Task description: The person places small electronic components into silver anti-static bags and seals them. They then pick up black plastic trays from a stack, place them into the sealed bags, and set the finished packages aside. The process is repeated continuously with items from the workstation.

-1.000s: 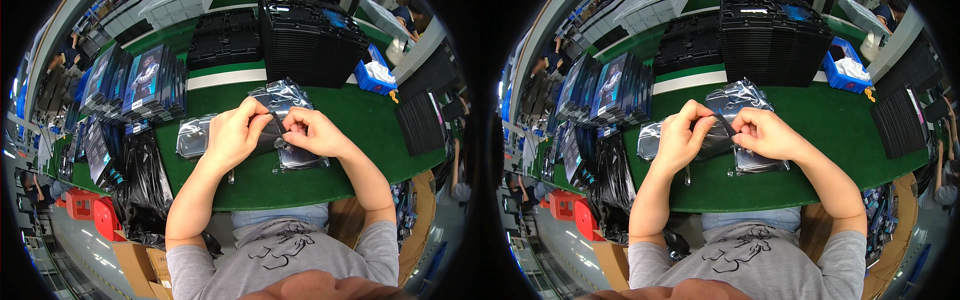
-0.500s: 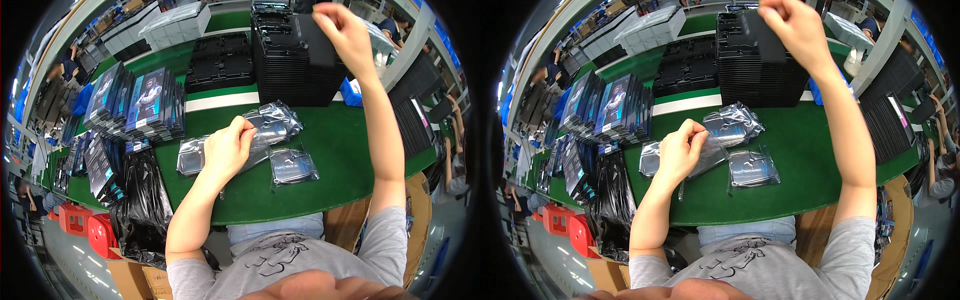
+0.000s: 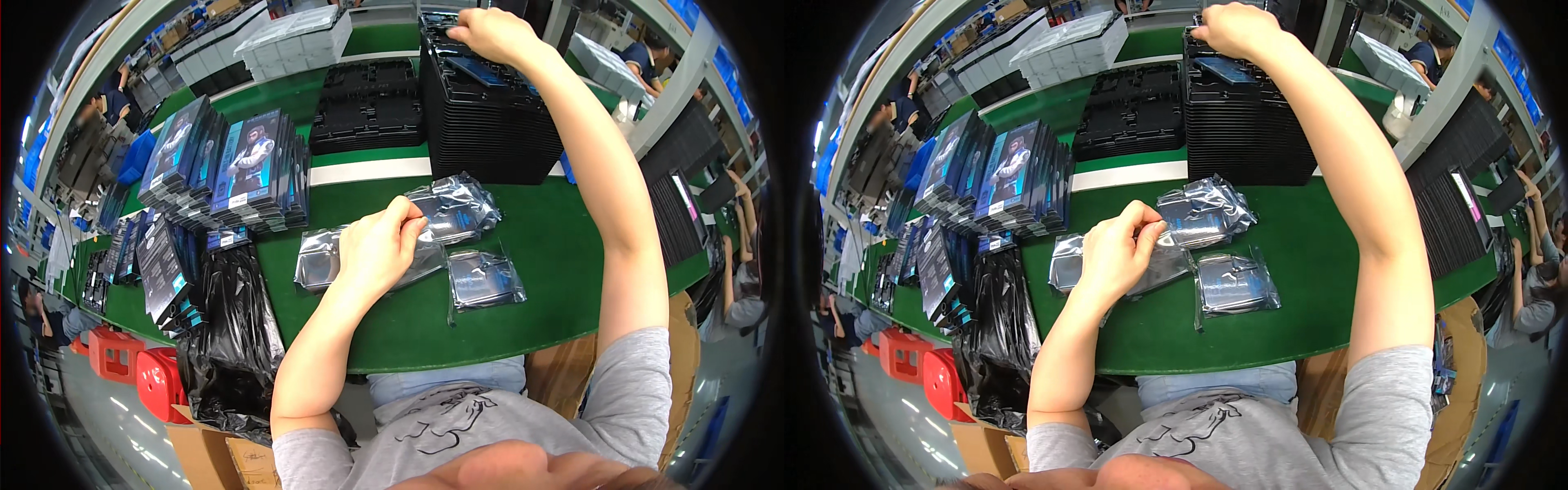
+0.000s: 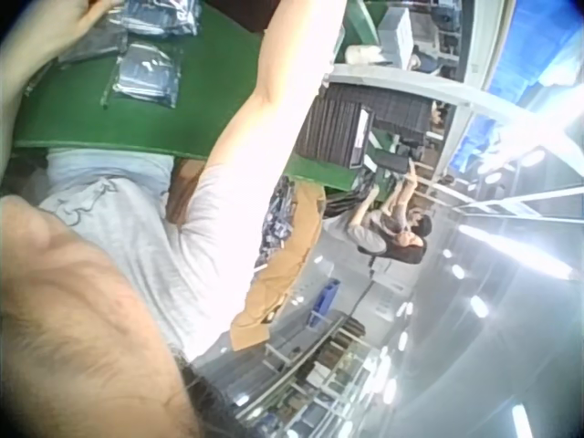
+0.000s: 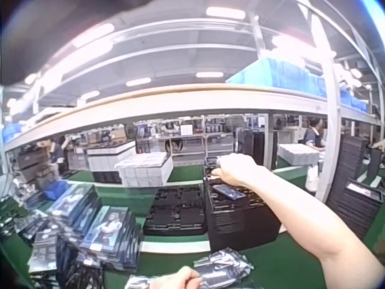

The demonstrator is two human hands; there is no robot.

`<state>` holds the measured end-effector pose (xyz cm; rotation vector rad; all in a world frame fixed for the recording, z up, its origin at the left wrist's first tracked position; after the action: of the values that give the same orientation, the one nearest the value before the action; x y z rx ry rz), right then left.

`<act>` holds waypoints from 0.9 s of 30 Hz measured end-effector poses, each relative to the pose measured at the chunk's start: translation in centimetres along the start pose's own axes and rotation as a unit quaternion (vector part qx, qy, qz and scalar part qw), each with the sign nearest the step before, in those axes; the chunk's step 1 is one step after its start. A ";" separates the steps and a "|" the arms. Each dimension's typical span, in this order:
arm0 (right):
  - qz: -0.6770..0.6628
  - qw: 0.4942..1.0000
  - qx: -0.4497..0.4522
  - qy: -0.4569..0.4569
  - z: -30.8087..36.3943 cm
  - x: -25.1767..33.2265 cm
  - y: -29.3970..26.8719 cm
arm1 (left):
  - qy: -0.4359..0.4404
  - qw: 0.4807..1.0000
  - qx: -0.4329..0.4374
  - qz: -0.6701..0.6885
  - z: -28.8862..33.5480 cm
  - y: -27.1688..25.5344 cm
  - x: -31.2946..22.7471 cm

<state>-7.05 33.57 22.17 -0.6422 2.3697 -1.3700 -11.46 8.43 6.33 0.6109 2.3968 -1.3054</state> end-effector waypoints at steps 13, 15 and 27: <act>-0.084 0.994 -0.002 -0.070 7.8 -1.9 -0.4 | 0.011 1.000 -0.008 0.002 0.0 -0.1 -0.5; -0.124 0.991 0.036 -0.039 7.8 -1.7 -0.5 | 0.013 1.000 -0.008 0.001 0.0 -0.2 -0.4; -0.041 0.991 -0.098 -0.078 9.1 0.1 -1.8 | 0.036 0.999 -0.019 -0.015 -0.1 -0.6 -0.9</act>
<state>-2.31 26.12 19.28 -0.8764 2.3921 -1.0809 -10.95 8.03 7.22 0.6249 2.4917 -1.2666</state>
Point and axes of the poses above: each hand's wrist, its own z-axis away from the middle knuckle, its own y-axis out of the palm, x = y × z, the point moved 10 cm from there along -z, towards the middle knuckle, and after that the axes turned 13 degrees about y, right-handed, at the moved point
